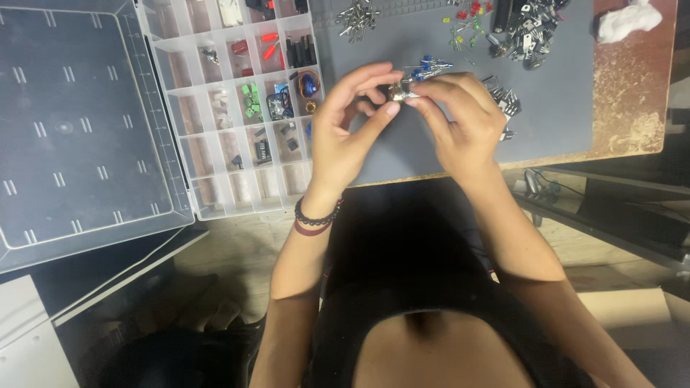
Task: The person assembles small electronic components by hand on a gray work mat. They pick up resistors, capacitors, and other parts from a compartmentalized organizer and connect them together, occasionally placing assembled pieces back on the mat.
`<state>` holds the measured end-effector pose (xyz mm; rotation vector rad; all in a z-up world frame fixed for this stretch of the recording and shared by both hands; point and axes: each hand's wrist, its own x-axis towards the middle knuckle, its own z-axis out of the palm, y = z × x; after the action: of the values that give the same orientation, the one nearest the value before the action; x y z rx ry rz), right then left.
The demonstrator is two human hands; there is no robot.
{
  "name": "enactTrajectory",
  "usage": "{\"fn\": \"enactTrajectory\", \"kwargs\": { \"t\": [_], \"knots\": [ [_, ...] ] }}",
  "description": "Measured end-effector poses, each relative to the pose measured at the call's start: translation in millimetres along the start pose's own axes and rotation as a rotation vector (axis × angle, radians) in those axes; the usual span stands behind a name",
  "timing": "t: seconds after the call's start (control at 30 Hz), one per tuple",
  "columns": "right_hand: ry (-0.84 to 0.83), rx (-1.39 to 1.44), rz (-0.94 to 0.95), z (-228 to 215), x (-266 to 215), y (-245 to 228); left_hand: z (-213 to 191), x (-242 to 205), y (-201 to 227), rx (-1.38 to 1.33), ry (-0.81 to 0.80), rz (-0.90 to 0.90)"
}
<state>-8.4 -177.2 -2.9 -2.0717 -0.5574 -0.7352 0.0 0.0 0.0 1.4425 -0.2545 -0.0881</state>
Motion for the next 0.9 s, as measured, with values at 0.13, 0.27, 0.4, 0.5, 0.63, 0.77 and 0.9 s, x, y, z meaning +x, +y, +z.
{"fn": "enactTrajectory", "kwargs": {
  "t": [0.13, 0.27, 0.4, 0.5, 0.63, 0.77, 0.9],
  "knots": [
    [-0.006, -0.024, -0.003, -1, -3, 4, 0, 2, 7, 0.257, -0.005, 0.123],
    [0.003, 0.069, 0.039, -2, -3, 8, -1, 7, -5, 0.382, 0.041, 0.382],
    [-0.031, 0.124, 0.126, -1, -5, 9, 2, 9, -6, 0.407, 0.060, 0.454],
    [-0.051, 0.206, 0.169, 0, -9, 15, 6, 5, -7, 0.449, 0.076, 0.512],
    [-0.063, 0.237, 0.197, -2, -5, 10, 8, 4, -9, 0.522, 0.131, 0.576],
    [-0.041, 0.242, 0.194, -3, -3, 7, 6, 6, -13, 0.538, 0.116, 0.567],
    [-0.038, 0.230, 0.187, -5, -2, 7, 9, 6, -13, 0.565, 0.090, 0.529]
  ]
}}
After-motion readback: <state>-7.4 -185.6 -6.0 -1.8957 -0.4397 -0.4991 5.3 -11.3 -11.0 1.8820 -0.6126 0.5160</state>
